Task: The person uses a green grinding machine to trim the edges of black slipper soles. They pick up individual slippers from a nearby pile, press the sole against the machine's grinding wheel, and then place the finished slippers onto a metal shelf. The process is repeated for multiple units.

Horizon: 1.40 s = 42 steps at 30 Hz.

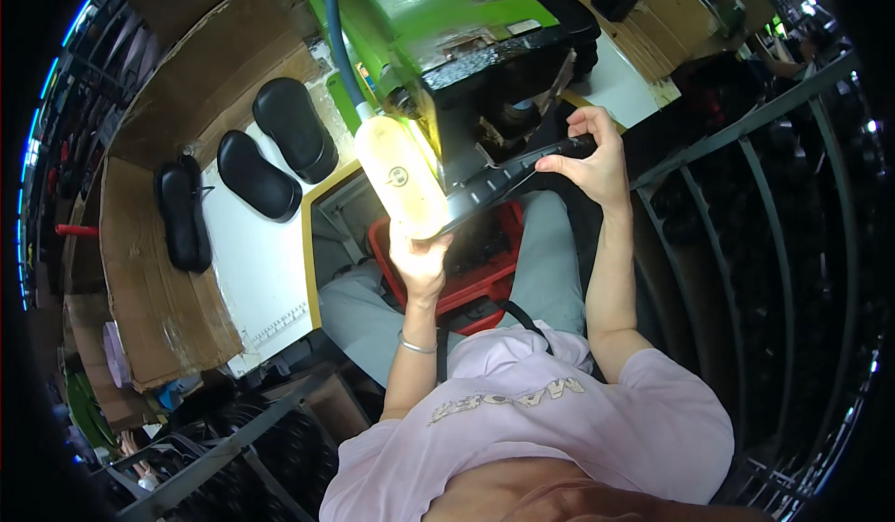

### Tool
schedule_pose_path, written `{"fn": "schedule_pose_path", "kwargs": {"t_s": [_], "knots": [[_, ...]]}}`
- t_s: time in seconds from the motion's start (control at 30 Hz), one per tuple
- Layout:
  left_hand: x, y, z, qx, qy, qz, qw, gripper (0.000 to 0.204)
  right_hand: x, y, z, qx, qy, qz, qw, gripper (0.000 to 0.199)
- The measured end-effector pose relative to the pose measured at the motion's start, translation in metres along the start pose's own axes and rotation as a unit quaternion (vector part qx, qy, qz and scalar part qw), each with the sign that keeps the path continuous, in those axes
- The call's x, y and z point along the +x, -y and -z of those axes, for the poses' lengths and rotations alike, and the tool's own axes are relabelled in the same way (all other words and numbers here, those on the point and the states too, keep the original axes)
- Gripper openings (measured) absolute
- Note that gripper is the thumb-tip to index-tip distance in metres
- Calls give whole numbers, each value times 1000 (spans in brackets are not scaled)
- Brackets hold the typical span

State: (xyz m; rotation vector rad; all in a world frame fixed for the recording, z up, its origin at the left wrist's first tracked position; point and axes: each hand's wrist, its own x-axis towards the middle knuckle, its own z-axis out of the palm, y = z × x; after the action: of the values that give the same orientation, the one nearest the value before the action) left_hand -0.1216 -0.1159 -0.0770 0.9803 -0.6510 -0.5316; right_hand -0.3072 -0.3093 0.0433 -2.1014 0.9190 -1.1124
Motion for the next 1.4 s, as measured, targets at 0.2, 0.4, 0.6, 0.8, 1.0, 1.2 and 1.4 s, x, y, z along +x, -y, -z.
{"fn": "schedule_pose_path", "kwargs": {"t_s": [0.2,0.4,0.6,0.8,1.0,1.2,1.4], "knots": [[-11,-46,36,-74,-65,11,995,48,-10,31,-40,55,61,19,996,76],[-6,-167,103,156,-83,-214,961,48,-65,-13,-90,263,88,-133,952,57],[15,-234,123,452,-132,-436,767,38,-110,-39,-106,324,154,-312,880,26],[109,-155,145,652,-84,-307,688,33,-102,-37,-111,341,160,-324,868,25],[119,-115,163,650,-11,-136,748,28,-114,-54,-103,360,152,-358,848,29],[79,-149,163,533,-134,-207,809,29,-133,-67,-116,354,173,-404,826,21],[-16,-196,138,543,-57,-300,782,32,-115,-11,-163,406,300,-332,797,21]]}}
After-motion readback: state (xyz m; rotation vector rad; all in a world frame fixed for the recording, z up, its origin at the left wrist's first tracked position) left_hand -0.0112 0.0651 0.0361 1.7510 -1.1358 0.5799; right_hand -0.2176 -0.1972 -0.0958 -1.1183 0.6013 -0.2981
